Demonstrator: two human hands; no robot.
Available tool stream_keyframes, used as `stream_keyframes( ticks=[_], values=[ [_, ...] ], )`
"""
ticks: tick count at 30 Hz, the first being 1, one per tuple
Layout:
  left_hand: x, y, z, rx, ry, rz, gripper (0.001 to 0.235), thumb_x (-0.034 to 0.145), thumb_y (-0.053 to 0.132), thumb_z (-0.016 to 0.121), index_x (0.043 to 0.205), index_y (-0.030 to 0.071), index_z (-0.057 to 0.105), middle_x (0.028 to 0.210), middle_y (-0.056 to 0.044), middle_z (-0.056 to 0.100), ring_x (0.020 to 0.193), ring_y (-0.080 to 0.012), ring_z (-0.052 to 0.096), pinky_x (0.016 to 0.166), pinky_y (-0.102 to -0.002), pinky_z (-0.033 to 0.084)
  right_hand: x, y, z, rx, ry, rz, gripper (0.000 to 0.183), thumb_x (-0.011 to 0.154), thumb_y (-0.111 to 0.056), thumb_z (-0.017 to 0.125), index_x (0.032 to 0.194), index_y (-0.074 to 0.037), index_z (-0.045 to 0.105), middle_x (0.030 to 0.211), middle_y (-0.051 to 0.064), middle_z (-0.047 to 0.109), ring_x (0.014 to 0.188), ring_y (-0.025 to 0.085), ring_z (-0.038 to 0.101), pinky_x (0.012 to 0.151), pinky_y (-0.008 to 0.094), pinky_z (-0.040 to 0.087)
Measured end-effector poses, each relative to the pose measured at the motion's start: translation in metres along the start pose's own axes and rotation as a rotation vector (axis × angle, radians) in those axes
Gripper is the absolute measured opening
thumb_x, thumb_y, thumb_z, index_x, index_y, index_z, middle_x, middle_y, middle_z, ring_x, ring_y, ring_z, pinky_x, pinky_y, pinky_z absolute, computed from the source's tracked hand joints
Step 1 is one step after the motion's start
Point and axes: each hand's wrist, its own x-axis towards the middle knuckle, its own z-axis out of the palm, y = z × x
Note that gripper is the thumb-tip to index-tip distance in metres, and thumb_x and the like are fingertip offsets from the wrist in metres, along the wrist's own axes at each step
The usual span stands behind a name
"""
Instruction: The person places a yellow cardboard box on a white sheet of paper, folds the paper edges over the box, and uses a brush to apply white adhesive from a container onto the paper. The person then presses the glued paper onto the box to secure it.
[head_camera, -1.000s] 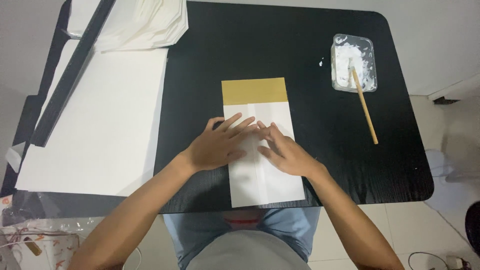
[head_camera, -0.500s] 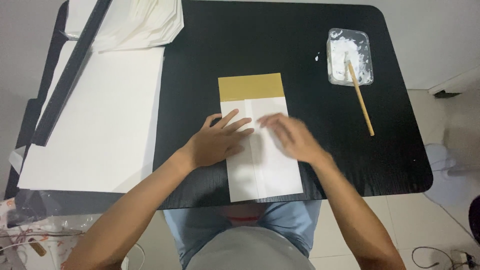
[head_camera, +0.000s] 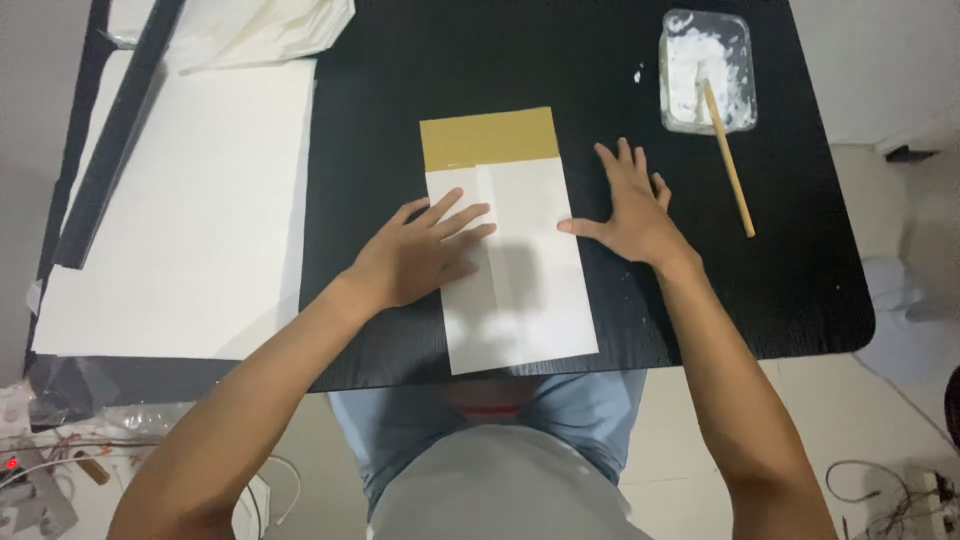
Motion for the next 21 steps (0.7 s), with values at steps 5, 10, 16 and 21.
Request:
stream_keyframes(
  ticks=[5, 10, 16, 21],
  values=[
    [-0.003, 0.003, -0.014, -0.035, -0.033, -0.015, 0.053, 0.105, 0.047, 0.035, 0.156, 0.033, 0.030, 0.168, 0.008, 0.019, 0.155, -0.0209, 0.017, 0.126, -0.047, 0.023, -0.042, -0.011, 0.000, 0.003, -0.054, 0.023, 0.120, 0.074, -0.042, 0.088, 0.163, -0.002, 0.019, 0.167, 0.033, 0.009, 0.156, 0.045, 0.000, 0.117, 0.067, -0.005],
    [-0.004, 0.002, -0.014, -0.036, -0.055, -0.014, 0.054, 0.105, 0.047, 0.036, 0.157, 0.034, 0.028, 0.168, 0.008, 0.018, 0.155, -0.0206, 0.016, 0.125, -0.047, 0.023, -0.077, -0.011, 0.006, -0.029, -0.124, 0.060, 0.127, 0.073, -0.045, 0.088, 0.164, -0.003, 0.010, 0.167, 0.033, 0.003, 0.156, 0.045, -0.005, 0.115, 0.068, -0.009],
    [-0.005, 0.003, -0.017, -0.075, -0.055, -0.035, 0.054, 0.105, 0.050, 0.032, 0.156, 0.033, 0.031, 0.169, 0.009, 0.019, 0.156, -0.0192, 0.015, 0.126, -0.047, 0.021, -0.105, -0.006, 0.011, -0.069, -0.190, 0.108, 0.137, 0.067, -0.044, 0.095, 0.164, -0.003, 0.008, 0.167, 0.033, 0.002, 0.156, 0.045, -0.008, 0.114, 0.069, -0.010],
    [-0.003, 0.000, -0.008, -0.094, -0.033, -0.034, 0.054, 0.105, 0.052, 0.032, 0.156, 0.035, 0.029, 0.169, 0.011, 0.018, 0.156, -0.0189, 0.013, 0.127, -0.047, 0.021, -0.114, -0.004, 0.011, -0.130, -0.229, 0.114, 0.141, 0.066, -0.047, 0.097, 0.165, -0.007, 0.005, 0.169, 0.029, 0.001, 0.156, 0.044, -0.009, 0.113, 0.071, -0.009]
  ],
)
